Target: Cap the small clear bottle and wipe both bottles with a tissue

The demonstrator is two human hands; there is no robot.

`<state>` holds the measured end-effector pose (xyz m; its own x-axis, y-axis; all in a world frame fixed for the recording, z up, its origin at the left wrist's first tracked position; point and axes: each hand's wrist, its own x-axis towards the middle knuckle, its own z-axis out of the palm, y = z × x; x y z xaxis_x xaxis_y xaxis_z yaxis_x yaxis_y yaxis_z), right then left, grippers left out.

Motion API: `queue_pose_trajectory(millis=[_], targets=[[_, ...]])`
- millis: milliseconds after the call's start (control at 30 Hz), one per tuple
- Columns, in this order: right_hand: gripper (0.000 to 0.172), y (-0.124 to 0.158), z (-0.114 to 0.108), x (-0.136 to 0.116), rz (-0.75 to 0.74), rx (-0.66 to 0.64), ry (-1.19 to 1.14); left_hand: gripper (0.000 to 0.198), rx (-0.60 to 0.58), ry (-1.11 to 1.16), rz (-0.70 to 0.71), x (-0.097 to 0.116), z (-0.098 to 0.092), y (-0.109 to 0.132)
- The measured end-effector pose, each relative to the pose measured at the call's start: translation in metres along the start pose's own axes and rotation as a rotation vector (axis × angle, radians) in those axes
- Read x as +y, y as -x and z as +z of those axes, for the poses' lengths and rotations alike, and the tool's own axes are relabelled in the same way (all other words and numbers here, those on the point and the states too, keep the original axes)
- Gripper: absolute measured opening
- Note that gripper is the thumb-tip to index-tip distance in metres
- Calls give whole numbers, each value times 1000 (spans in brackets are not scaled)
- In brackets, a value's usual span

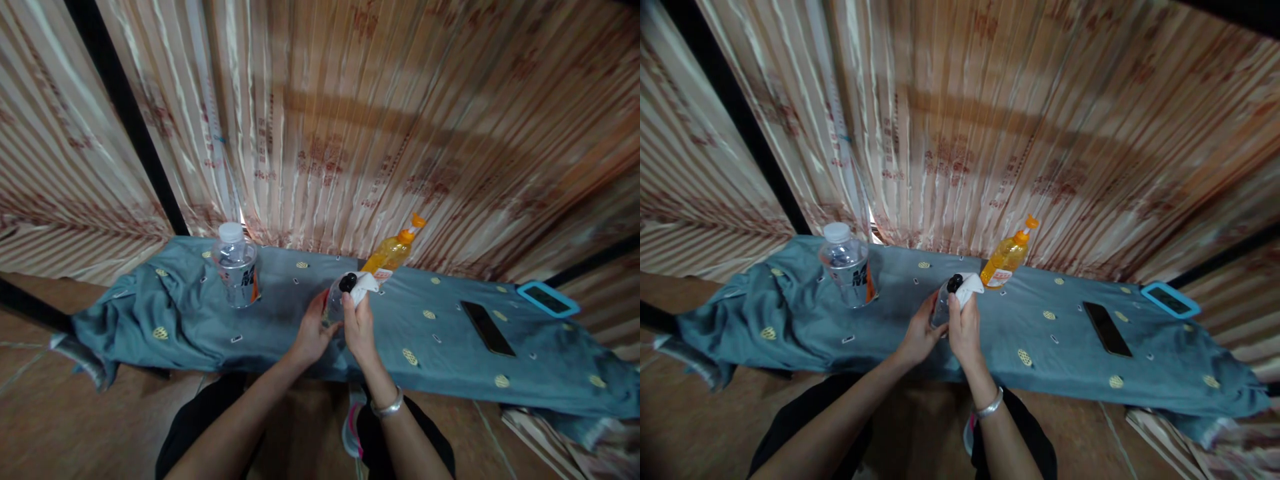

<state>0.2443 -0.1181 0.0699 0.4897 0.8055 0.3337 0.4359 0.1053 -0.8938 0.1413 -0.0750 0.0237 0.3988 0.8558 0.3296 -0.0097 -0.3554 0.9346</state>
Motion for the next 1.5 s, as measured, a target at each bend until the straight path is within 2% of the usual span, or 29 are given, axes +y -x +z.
queue_pose_trajectory(millis=[133,233,333,400,600,767,867,967,1133,1300,1400,1500], targets=[[50,-3,-6,-5,-13,-44,-13,64,-19,46,-122,7,-7,-13],[46,-7,-6,-8,-43,-49,-104,70,9,101,-176,8,-6,-20],[45,-6,0,-7,-6,-34,-181,73,0,190,-203,7,-3,-23],[43,-2,5,-4,15,-17,-139,69,-8,220,-193,6,-2,-23],[47,6,9,-3,-33,-16,-78,62,52,97,-142,5,3,-20],[43,-3,3,-8,-56,28,-33,64,110,3,-158,4,12,-19],[38,-10,2,-3,-47,23,-100,65,125,-16,-180,5,12,-20],[36,-14,-1,6,16,26,-227,65,127,-10,-185,7,11,-21],[37,-24,-7,16,120,29,-396,68,57,19,-159,10,8,-18],[43,-34,1,18,250,68,-603,69,-15,38,-113,7,9,-13],[46,-34,8,23,330,128,-678,72,25,-7,-48,3,10,-12],[38,-26,13,32,411,149,-693,67,62,-101,-3,3,8,-13]])
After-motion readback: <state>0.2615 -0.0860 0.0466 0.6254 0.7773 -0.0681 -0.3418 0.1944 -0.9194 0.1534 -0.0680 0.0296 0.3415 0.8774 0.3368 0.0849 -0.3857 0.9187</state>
